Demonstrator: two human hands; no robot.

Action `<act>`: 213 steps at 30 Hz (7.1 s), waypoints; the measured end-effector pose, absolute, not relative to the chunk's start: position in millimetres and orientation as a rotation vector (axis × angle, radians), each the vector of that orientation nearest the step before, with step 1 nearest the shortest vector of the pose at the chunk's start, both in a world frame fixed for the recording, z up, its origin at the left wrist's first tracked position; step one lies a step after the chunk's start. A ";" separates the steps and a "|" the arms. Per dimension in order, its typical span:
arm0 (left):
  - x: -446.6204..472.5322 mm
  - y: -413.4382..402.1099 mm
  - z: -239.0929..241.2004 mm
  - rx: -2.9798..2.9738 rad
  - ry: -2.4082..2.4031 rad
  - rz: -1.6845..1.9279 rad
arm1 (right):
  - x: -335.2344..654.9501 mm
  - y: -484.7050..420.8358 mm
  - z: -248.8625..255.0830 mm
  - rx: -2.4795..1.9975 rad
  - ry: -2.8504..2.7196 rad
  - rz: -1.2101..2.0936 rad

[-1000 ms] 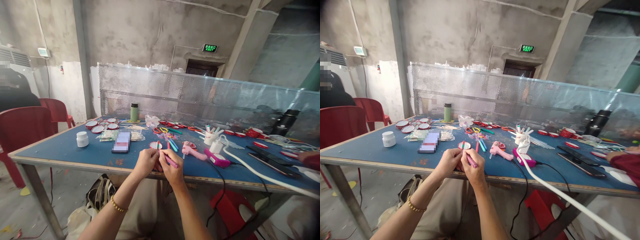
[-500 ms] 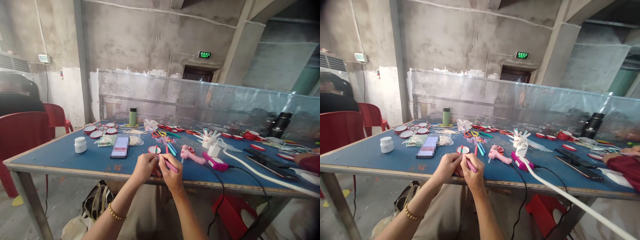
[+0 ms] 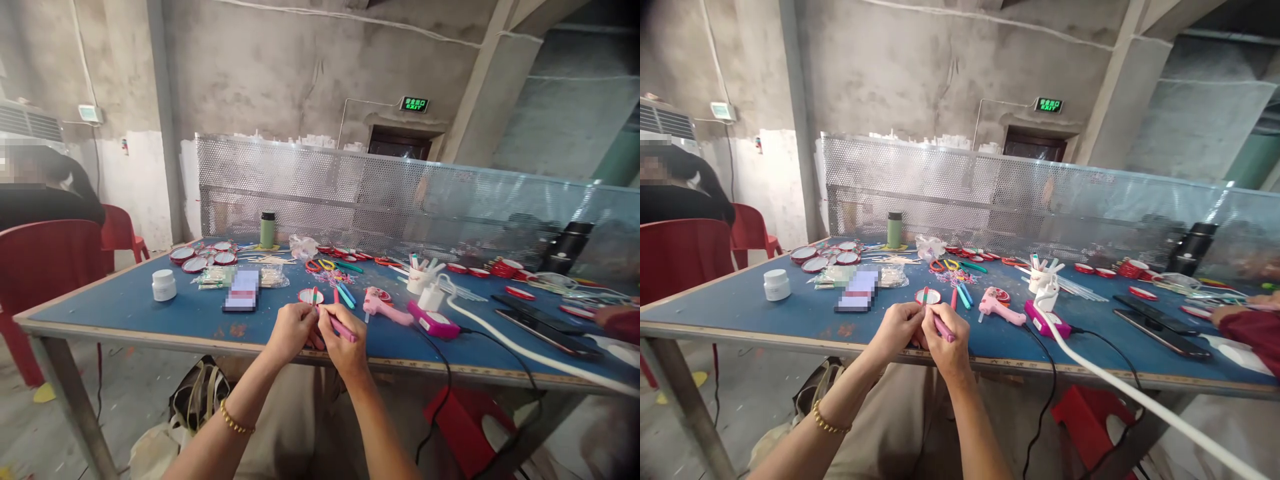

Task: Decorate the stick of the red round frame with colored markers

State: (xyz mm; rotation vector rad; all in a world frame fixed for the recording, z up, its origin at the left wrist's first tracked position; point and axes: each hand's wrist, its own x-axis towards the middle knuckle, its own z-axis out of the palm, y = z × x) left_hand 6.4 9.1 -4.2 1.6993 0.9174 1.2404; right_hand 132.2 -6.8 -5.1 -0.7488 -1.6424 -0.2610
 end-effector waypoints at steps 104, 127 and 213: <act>7.0 8.4 -4.2 1.678 0.932 1.254 | 132.0 -7.3 -5.0 -0.760 -1.636 -0.259; 6.3 6.8 -1.2 1.663 0.955 1.225 | 133.1 -4.4 -6.6 -0.781 -1.602 -0.298; 2.8 1.7 -1.4 1.727 0.900 1.157 | 140.9 -6.5 -4.8 -0.849 -1.518 0.107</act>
